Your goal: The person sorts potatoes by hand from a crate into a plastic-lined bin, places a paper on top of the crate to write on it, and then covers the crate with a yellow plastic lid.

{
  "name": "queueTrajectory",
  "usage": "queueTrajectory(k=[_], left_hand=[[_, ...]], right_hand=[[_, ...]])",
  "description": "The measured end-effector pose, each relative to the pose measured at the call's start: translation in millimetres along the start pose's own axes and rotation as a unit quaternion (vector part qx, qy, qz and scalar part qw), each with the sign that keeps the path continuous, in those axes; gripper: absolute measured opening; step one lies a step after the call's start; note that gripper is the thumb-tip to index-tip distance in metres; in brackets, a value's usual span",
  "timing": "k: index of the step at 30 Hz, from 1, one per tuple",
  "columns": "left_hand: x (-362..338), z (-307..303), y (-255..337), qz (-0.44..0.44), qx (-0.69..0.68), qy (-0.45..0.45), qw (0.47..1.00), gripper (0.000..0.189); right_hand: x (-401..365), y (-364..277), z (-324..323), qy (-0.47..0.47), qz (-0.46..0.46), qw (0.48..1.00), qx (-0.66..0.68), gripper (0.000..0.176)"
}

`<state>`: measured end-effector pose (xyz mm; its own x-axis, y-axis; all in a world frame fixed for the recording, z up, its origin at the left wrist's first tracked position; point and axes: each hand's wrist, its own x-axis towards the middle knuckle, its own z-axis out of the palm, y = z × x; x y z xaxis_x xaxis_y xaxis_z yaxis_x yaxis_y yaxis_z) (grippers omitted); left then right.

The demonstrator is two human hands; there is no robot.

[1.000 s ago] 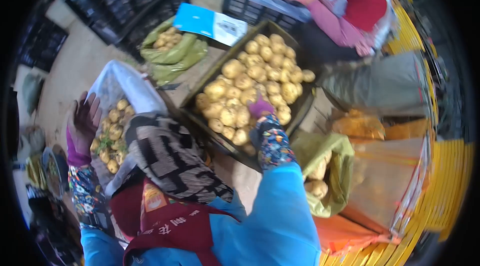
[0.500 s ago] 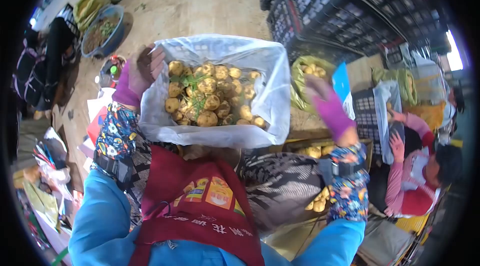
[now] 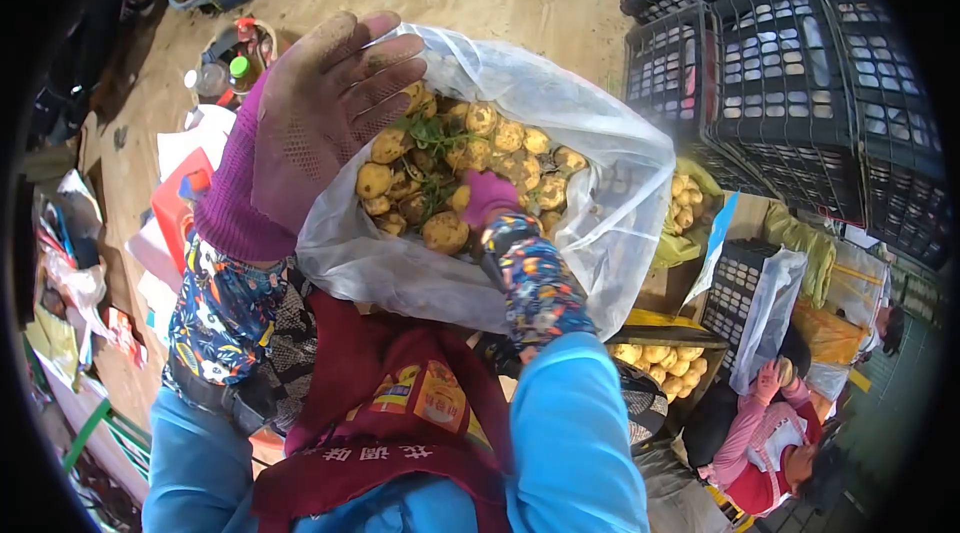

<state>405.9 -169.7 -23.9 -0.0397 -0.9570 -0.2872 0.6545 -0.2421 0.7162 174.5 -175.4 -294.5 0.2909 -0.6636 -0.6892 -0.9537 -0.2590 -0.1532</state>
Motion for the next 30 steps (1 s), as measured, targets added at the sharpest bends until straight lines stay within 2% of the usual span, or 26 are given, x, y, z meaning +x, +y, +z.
queueTrajectory(k=[1,4,5,6,7,8,10,12,13,16,18,20,23,26,29,30], left_hand=[[-1,0,0,0.0,0.009,0.0,1.0,0.048],[-1,-8,-12,0.0,0.086,0.017,0.996,0.048],[-1,-9,-18,-0.004,0.121,0.022,0.992,0.048],[-4,2,-18,-0.025,0.185,0.031,0.982,0.047],[-8,18,-17,-0.044,0.25,0.038,0.966,0.046],[-14,28,-16,-0.062,0.315,0.046,0.946,0.045],[-14,25,-26,-0.056,0.278,-0.002,0.959,0.04],[-5,20,-26,-0.121,0.093,-0.016,0.988,0.038],[-4,17,-22,-0.089,0.096,0.001,0.991,0.037],[-5,2,-8,0.014,0.066,0.017,0.998,0.037],[-1,-5,-3,0.036,0.088,0.048,0.994,0.035],[-2,2,7,0.024,0.051,0.076,0.996,0.033],[2,7,12,-0.01,0.037,0.097,0.995,0.033],[3,9,16,-0.032,0.037,0.112,0.993,0.034],[-3,10,18,-0.021,0.052,0.111,0.992,0.035],[-5,10,18,-0.015,0.058,0.112,0.992,0.035]], right_hand=[[-15,3,-8,0.034,0.013,0.987,0.154,0.05],[1,32,3,0.204,-0.023,0.919,0.335,0.039],[-36,12,-44,0.135,-0.019,0.867,0.479,0.039],[-78,-18,-105,0.067,-0.017,0.788,0.611,0.039],[-88,-27,-123,0.196,-0.094,0.832,0.511,0.037],[-94,-35,-134,0.317,-0.166,0.848,0.391,0.037],[-107,-57,-158,0.386,-0.197,0.818,0.377,0.035],[-116,-77,-177,0.285,-0.123,0.74,0.596,0.033],[-108,-69,-177,0.227,-0.144,0.731,0.627,0.036],[-23,-71,-101,0.235,-0.111,0.84,0.475,0.042],[-20,-99,-69,0.131,-0.152,0.947,0.249,0.042],[7,-132,-28,-0.001,-0.117,0.984,0.138,0.054],[25,-157,16,0.07,-0.047,0.987,0.135,0.061],[30,-143,19,0.095,-0.107,0.981,0.13,0.064],[14,-111,4,0.103,-0.15,0.948,0.261,0.059],[16,-98,10,0.067,-0.141,0.929,0.337,0.058]])
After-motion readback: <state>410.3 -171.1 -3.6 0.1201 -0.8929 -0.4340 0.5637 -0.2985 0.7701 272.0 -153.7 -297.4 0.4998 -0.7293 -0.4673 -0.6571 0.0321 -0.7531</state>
